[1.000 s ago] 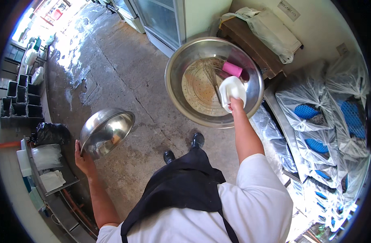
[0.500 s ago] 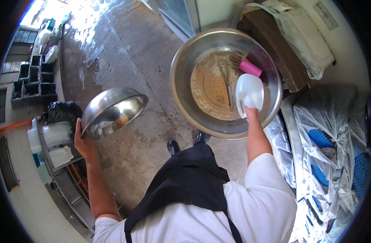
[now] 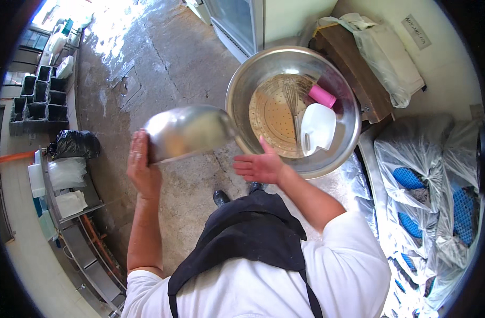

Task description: Wash various kitchen utensils including long wooden tongs and a metal spatula in a sink.

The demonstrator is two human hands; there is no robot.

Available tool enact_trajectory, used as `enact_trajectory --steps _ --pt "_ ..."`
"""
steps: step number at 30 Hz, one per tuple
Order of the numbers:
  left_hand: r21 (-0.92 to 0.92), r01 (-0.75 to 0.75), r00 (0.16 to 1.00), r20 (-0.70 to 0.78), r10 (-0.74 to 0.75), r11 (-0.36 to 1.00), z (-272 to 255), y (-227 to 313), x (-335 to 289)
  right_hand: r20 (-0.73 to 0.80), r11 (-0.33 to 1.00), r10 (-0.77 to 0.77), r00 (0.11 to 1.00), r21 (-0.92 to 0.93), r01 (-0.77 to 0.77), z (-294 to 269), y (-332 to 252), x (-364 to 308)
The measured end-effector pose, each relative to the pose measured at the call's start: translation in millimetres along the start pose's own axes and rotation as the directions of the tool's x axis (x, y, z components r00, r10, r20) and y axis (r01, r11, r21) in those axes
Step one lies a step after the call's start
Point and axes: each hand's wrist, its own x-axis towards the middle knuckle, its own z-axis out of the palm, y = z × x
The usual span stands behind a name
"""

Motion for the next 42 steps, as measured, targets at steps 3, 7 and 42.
enact_trajectory --steps 3,7,42 --pt "-0.05 -0.174 0.976 0.126 0.179 0.983 9 26 -3 -0.079 0.87 -0.432 0.898 0.225 0.439 26 4 11" --pt "-0.107 -0.261 0.921 0.268 0.281 0.959 23 38 -25 -0.056 0.747 -0.644 0.763 0.165 0.644 36 -16 -34" --pt "0.458 0.7 -0.148 0.844 -0.516 0.548 2 -20 -249 -0.685 0.525 -0.579 0.442 0.102 0.845 -332 -180 -16"
